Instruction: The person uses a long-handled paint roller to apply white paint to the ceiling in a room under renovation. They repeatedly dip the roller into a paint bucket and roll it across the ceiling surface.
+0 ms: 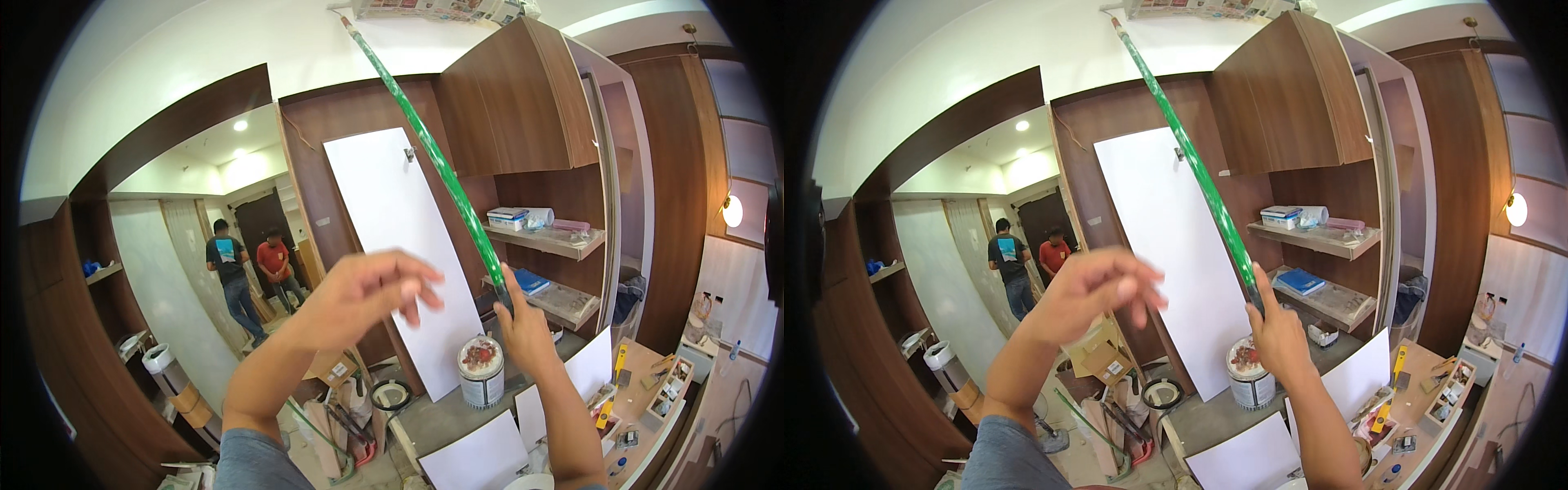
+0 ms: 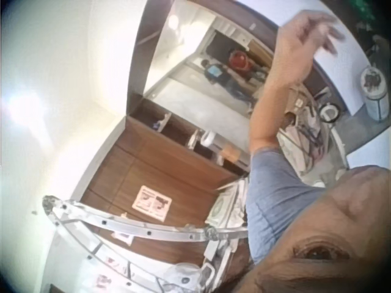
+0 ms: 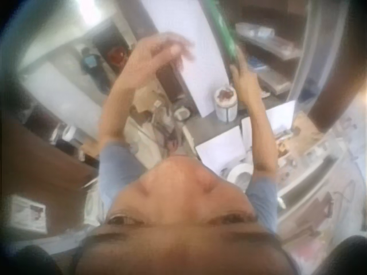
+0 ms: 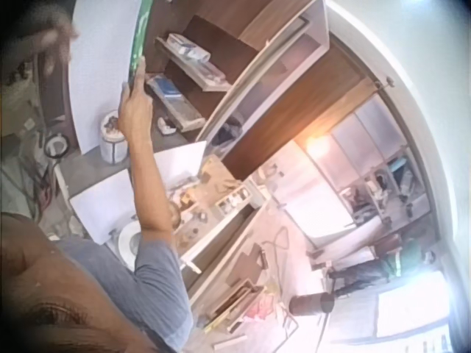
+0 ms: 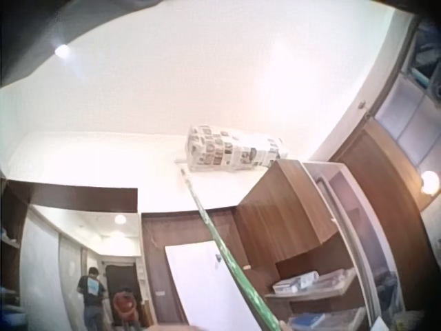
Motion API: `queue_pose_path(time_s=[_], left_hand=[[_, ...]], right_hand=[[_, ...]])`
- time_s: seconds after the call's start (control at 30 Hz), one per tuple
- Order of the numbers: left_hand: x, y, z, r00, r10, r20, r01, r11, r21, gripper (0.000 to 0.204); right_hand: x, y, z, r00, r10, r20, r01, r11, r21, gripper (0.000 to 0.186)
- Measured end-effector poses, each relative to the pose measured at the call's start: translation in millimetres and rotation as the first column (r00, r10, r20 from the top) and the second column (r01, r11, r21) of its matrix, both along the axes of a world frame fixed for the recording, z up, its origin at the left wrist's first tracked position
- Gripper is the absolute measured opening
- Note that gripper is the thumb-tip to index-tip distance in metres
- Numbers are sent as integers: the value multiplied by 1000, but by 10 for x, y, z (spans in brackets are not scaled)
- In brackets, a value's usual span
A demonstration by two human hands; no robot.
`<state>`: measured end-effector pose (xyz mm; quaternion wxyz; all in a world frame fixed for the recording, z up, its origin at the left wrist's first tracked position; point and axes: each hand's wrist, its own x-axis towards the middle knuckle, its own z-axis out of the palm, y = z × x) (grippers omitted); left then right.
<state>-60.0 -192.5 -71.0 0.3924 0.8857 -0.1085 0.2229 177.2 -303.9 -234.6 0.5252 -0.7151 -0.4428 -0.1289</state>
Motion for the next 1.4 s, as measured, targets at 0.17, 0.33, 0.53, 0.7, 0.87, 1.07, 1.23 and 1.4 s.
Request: queue_pose_path(time_s=[0.17, 0.33, 0.53, 0.7, 0.87, 1.07, 1.23, 1.4], left_hand=[[730, 663, 86, 979, 177, 97, -168, 981, -99, 35], [1207, 970, 134, 954, 268, 132, -238, 949, -209, 37], [1371, 1169, 177, 939, 300, 171, -249, 932, -265, 39], [1329, 1272, 151, 931, 330, 156, -277, 917, -286, 38], [1364, 1277, 194, 938, 307, 162, -248, 919, -305, 38], [1513, 1132, 234, 969, 191, 159, -131, 936, -325, 40], [1616, 1100, 305, 938, 225, 264, -107, 912, -395, 65], [1803, 1185, 314, 924, 273, 266, -139, 891, -432, 88]], right_hand=[[-140, -277, -539, 996, 14, -90, -23, 996, -91, 72], [-45, -309, -406, 1000, -21, 4, 21, 999, -24, 71], [-69, -249, 172, 1000, 3, -31, -6, 998, -70, 70], [-250, -289, -178, 1000, 5, -13, -6, 999, -51, 72], [-97, -70, 93, 999, 49, 23, -50, 998, 49, 73], [-70, 161, 933, 1000, 7, 20, -8, 1000, 19, 65], [-100, 136, 679, 1000, 24, 16, -25, 1000, 3, 65], [-114, -130, -256, 995, 31, -95, -39, 996, -82, 69]])
